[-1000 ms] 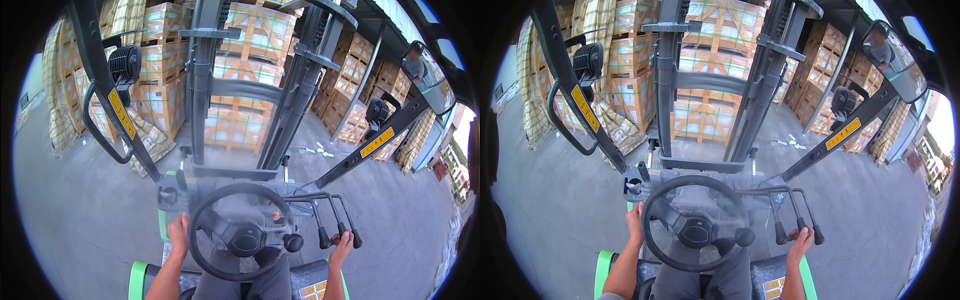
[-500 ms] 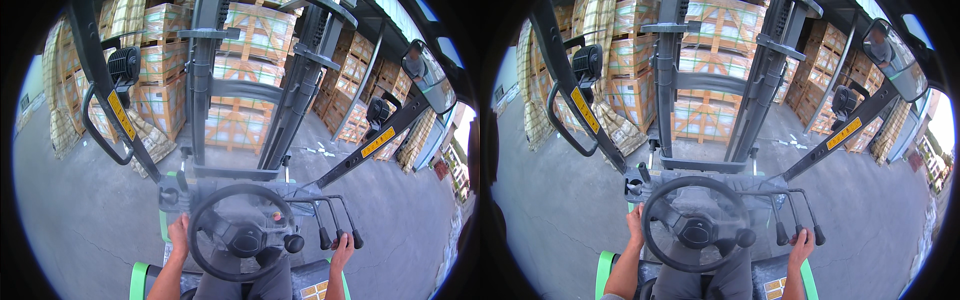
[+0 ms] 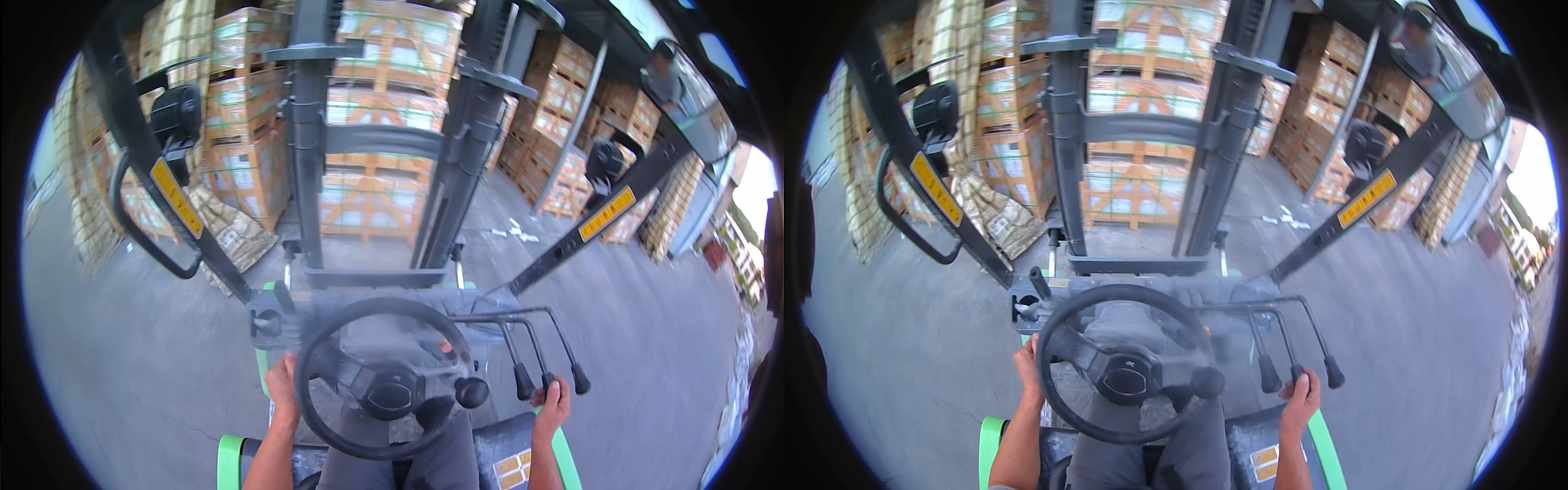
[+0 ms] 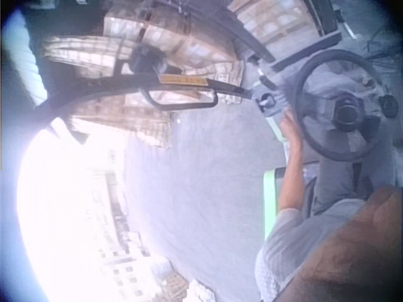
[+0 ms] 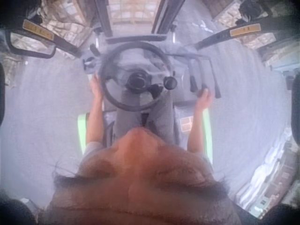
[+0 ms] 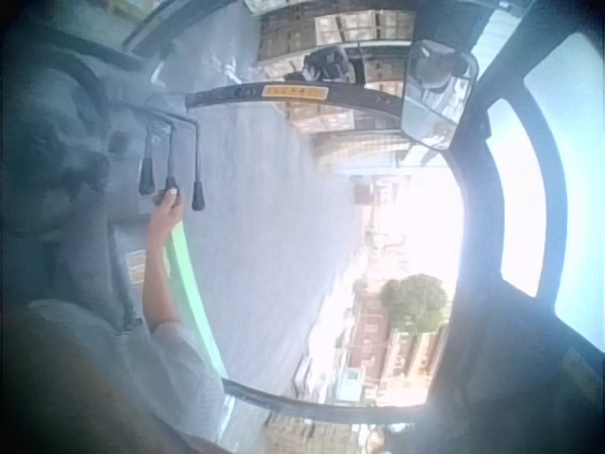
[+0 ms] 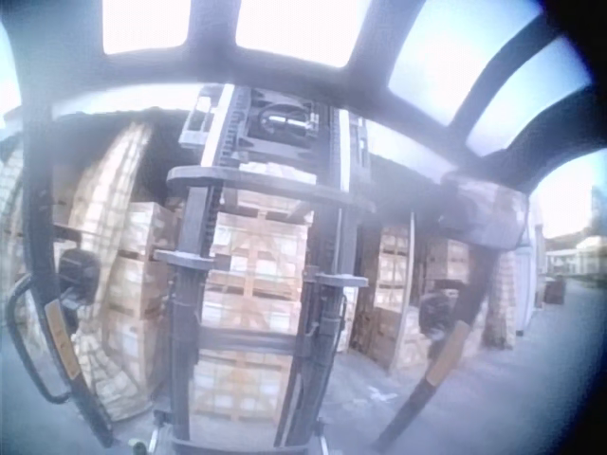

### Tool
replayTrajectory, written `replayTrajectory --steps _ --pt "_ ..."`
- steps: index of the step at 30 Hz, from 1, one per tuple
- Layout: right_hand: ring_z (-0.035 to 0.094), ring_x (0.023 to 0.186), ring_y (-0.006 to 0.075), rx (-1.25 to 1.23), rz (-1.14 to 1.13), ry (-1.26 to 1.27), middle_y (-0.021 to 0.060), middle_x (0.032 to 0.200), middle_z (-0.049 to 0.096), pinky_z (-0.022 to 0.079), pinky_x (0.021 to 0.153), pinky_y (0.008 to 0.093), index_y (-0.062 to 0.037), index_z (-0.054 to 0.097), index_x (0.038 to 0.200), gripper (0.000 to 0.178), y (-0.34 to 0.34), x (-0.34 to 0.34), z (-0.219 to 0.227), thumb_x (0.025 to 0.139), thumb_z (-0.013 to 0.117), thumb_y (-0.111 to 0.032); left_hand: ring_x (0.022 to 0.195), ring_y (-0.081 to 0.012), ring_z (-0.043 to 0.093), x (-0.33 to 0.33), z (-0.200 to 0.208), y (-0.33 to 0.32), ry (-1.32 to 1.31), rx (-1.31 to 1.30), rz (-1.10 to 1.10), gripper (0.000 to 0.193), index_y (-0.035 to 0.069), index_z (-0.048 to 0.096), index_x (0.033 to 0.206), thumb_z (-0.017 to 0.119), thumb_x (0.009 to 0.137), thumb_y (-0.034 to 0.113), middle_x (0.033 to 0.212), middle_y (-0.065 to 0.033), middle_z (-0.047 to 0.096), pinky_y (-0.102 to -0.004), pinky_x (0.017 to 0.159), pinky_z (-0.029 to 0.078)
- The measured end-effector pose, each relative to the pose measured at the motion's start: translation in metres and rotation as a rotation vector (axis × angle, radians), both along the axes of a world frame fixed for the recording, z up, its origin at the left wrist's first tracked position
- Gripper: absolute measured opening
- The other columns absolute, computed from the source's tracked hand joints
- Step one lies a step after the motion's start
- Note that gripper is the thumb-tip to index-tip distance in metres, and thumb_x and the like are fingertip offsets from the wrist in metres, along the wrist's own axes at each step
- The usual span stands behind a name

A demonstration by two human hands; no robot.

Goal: The person operates a forklift in a warehouse, steering and using the controls to maneuver the vehicle. The person positions the forks under a pallet of stacked boxes and lifts it slightly.

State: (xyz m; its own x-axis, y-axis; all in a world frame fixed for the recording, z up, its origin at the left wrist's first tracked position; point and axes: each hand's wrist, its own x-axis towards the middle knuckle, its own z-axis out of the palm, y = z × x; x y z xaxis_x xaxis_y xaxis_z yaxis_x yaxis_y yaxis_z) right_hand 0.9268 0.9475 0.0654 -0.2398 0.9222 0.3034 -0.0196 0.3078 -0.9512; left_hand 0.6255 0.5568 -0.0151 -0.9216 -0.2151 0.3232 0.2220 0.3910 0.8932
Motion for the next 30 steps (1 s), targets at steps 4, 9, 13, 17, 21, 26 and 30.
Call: replayTrajectory --steps 4,9,13,17,21,26,30 --pt "0.058 0.067 0.0106 0.025 -0.053 -0.071 0.0044 0.079 0.062 0.050 0.063 0.0268 -0.0017 0.065 0.122 0.032 -0.012 0.019 -0.016 0.104 0.057 -0.026 0.061 -0.0098 0.053 -0.009 -0.021 -0.016 -0.102 0.144 -0.148 0.044 -0.005 0.068 0.084 0.054 0.106 0.030 0.063 -0.0067 0.062 -0.0347 0.052 0.044" --pt "0.058 0.069 0.0107 -0.033 0.036 -0.006 0.0044 0.080 0.062 0.050 0.065 0.0270 -0.0018 0.065 0.124 0.033 -0.018 0.030 -0.028 0.105 0.056 -0.028 0.064 -0.0082 0.055 -0.010 -0.021 -0.020 0.139 -0.106 -0.206 0.047 -0.006 0.068 0.087 0.053 0.108 0.033 0.067 -0.0027 0.063 -0.0303 0.054 0.045" --pt "0.058 0.065 0.0120 0.016 -0.033 -0.081 0.0063 0.080 0.063 0.049 0.061 0.0281 -0.0004 0.063 0.124 0.035 -0.017 0.031 -0.035 0.106 0.052 -0.028 0.063 -0.0084 0.053 -0.007 -0.012 -0.015 0.019 -0.072 -0.162 0.048 -0.006 0.068 0.086 0.052 0.108 0.033 0.067 -0.0026 0.065 -0.0332 0.055 0.046" --pt "0.056 0.062 0.0115 0.013 0.005 -0.054 0.0050 0.077 0.060 0.047 0.056 0.0273 -0.0006 0.061 0.125 0.036 -0.020 0.038 -0.046 0.106 0.051 -0.030 0.061 -0.0112 0.043 -0.003 0.000 -0.005 -0.005 0.026 -0.086 0.046 -0.007 0.063 0.080 0.053 0.107 0.029 0.059 -0.0147 0.056 -0.0398 0.053 0.041" --pt "0.055 0.062 0.0110 -0.039 0.042 -0.040 0.0056 0.077 0.060 0.048 0.058 0.0266 0.0001 0.060 0.125 0.034 -0.019 0.046 -0.051 0.106 0.049 -0.027 0.061 -0.0120 0.038 0.006 0.015 0.001 -0.084 0.050 -0.087 0.048 -0.007 0.058 0.076 0.054 0.106 0.030 0.057 -0.0180 0.049 -0.0415 0.053 0.039" --pt "0.055 0.059 0.0120 -0.005 0.029 -0.051 0.0050 0.075 0.059 0.045 0.055 0.0267 -0.0010 0.060 0.123 0.036 -0.016 0.038 -0.040 0.107 0.049 -0.031 0.062 -0.0083 0.039 0.008 0.024 0.004 -0.096 -0.051 -0.054 0.048 -0.007 0.063 0.080 0.055 0.107 0.032 0.057 -0.0049 0.047 -0.0362 0.051 0.036" --pt "0.054 0.060 0.0116 0.067 0.012 -0.065 0.0052 0.075 0.059 0.046 0.056 0.0272 -0.0010 0.061 0.121 0.033 -0.013 0.022 -0.015 0.106 0.051 -0.029 0.059 -0.0166 0.034 0.011 0.028 0.005 -0.071 0.006 -0.061 0.048 -0.008 0.057 0.075 0.054 0.105 0.029 0.058 -0.0226 0.046 -0.0440 0.053 0.038"
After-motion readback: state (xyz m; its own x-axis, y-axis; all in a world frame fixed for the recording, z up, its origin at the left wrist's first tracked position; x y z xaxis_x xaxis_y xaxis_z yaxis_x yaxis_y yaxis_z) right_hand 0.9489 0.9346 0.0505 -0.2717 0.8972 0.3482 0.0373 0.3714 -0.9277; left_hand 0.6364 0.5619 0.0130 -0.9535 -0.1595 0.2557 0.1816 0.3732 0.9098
